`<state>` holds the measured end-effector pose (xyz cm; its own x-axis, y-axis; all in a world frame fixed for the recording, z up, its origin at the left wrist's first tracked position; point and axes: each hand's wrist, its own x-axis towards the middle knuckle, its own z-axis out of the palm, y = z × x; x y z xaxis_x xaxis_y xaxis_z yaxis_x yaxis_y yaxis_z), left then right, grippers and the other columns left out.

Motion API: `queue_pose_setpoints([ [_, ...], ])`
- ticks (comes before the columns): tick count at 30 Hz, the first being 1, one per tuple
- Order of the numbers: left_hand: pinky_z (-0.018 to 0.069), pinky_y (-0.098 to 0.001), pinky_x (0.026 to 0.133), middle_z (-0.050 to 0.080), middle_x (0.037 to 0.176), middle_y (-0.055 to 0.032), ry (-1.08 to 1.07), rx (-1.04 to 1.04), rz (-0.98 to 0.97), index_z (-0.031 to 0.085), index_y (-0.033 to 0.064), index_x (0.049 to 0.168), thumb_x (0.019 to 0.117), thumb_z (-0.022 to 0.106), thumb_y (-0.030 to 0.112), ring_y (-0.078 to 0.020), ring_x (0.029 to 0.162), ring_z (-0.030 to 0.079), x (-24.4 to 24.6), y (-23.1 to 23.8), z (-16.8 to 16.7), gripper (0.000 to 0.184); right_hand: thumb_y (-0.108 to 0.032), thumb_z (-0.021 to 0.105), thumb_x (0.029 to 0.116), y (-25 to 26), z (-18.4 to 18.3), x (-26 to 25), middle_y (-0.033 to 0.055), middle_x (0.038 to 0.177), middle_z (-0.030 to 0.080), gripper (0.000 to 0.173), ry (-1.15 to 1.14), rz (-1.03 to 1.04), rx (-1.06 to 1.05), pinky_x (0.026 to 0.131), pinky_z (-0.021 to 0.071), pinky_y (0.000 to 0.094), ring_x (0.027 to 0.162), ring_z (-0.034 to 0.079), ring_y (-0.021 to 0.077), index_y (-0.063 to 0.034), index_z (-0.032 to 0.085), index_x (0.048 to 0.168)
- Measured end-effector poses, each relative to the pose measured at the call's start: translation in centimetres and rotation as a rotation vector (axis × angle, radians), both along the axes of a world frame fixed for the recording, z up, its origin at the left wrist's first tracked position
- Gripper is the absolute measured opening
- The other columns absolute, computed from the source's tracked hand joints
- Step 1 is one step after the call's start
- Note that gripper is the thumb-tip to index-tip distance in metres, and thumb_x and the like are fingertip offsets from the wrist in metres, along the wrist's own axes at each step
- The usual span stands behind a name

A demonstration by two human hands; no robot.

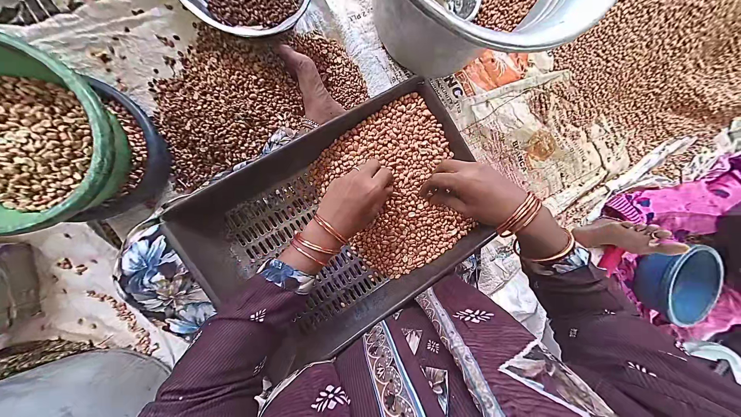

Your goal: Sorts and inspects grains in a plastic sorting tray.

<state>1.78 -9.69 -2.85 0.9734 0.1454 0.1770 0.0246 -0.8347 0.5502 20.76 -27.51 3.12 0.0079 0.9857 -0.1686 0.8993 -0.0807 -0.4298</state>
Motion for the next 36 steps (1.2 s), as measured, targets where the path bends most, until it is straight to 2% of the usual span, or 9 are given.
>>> queue_pose_setpoints([
  [2, 0.0575, -0.0429, 0.069, 0.066, 0.1, -0.0147, -0.038, -0.16, 0.052, 0.071, 0.0043, 0.108, 0.1009, 0.063, 0.016, -0.0278, 0.081, 0.068, -0.3, 0.3, 0.3, 0.016, -0.01, 0.073, 0.091, 0.0, -0.3, -0.3, 0.0129, 0.103, 0.068, 0.014, -0.019, -0.015, 0.002, 0.073, 0.0588, 0.0481, 0.088, 0.07, 0.0295, -0.0098, 0.075, 0.105],
  [7, 0.0492, -0.0254, 0.061, 0.063, 0.089, -0.0053, -0.03, -0.558, 0.102, 0.066, 0.0062, 0.107, 0.102, 0.046, 0.013, -0.0095, 0.068, 0.058, -0.9, -0.6, 1.9, 0.022, -0.017, 0.069, 0.0939, -0.1, -0.1, -0.9, 0.012, 0.1, 0.067, 0.014, 0.011, 0.018, 0.027, 0.071, 0.0584, 0.0446, 0.086, 0.068, 0.0278, -0.0109, 0.076, 0.104],
  [12, 0.0565, -0.0421, 0.059, 0.064, 0.093, -0.013, 0.006, -0.213, -0.09, 0.07, 0.0019, 0.112, 0.0963, 0.066, 0.019, -0.0269, 0.073, 0.067, -0.5, -3.9, 0.0, 0.023, -0.012, 0.074, 0.0892, 0.1, -1.2, -1.8, 0.0143, 0.099, 0.066, 0.016, 0.01, 0.09, 0.026, 0.074, 0.0579, 0.0433, 0.09, 0.067, 0.0299, -0.0051, 0.075, 0.103],
  [17, 0.0537, -0.0414, 0.052, 0.063, 0.091, -0.0144, -0.005, -0.007, -0.044, 0.069, 0.0004, 0.107, 0.0974, 0.066, 0.014, -0.0298, 0.069, 0.067, -0.5, -4.9, -0.8, 0.017, -0.011, 0.068, 0.0939, 0.2, -1.5, -1.9, 0.0156, 0.092, 0.066, 0.011, -0.039, 0.123, 0.055, 0.076, 0.0568, 0.0436, 0.089, 0.068, 0.0326, -0.0014, 0.072, 0.097],
  [21, 0.0543, -0.0356, 0.065, 0.066, 0.092, -0.0092, -0.003, -0.338, 0.03, 0.071, 0.004, 0.105, 0.1002, 0.06, 0.017, -0.02, 0.075, 0.064, -0.7, -3.5, 0.0, 0.018, -0.01, 0.067, 0.0949, -0.1, -0.9, -2.6, 0.0133, 0.089, 0.066, 0.009, -0.11, 0.105, 0.042, 0.072, 0.0559, 0.0428, 0.086, 0.067, 0.0317, -0.0033, 0.073, 0.097],
  [25, 0.038, -0.0204, 0.049, 0.054, 0.076, 0.0003, 0.048, -0.832, 0.15, 0.059, 0.0122, 0.095, 0.101, 0.044, 0.02, -0.0055, 0.054, 0.047, -2.1, -2.0, 2.0, 0.018, -0.01, 0.061, 0.0973, 0.1, -1.2, -2.1, 0.0129, 0.089, 0.072, 0.015, -0.065, 0.12, 0.051, 0.075, 0.0578, 0.044, 0.088, 0.071, 0.0313, -0.0042, 0.075, 0.097],
  [28, 0.0477, -0.0246, 0.063, 0.06, 0.086, -0.0027, 0.035, -0.598, 0.008, 0.068, 0.007, 0.099, 0.1004, 0.055, 0.022, -0.0084, 0.07, 0.055, -2.5, -2.2, 1.4, 0.02, -0.013, 0.058, 0.0986, 0.1, -0.6, -0.8, 0.0086, 0.091, 0.075, 0.02, 0.064, 0.07, 0.064, 0.076, 0.0584, 0.0429, 0.084, 0.073, 0.0239, -0.0073, 0.077, 0.1],
  [32, 0.0568, -0.0433, 0.062, 0.064, 0.092, -0.0108, 0.095, -0.273, -0.151, 0.071, 0.0065, 0.109, 0.0963, 0.067, 0.02, -0.026, 0.075, 0.067, -2.6, -4.1, 0.0, 0.019, -0.011, 0.056, 0.0872, -0.4, -0.3, -0.2, 0.0057, 0.086, 0.066, 0.018, 0.202, -0.036, -0.005, 0.069, 0.0534, 0.0358, 0.078, 0.064, 0.0166, -0.0075, 0.073, 0.091],
  [36, 0.0562, -0.0441, 0.058, 0.064, 0.091, -0.0126, 0.069, -0.167, -0.136, 0.072, 0.0037, 0.106, 0.0974, 0.065, 0.017, -0.0285, 0.073, 0.068, -2.4, -4.6, -0.5, 0.017, -0.015, 0.068, 0.0917, -1.1, -0.7, -1.2, 0.0099, 0.094, 0.066, 0.014, 0.197, 0.013, -0.092, 0.074, 0.0556, 0.0394, 0.085, 0.066, 0.0227, -0.0073, 0.076, 0.1],
])
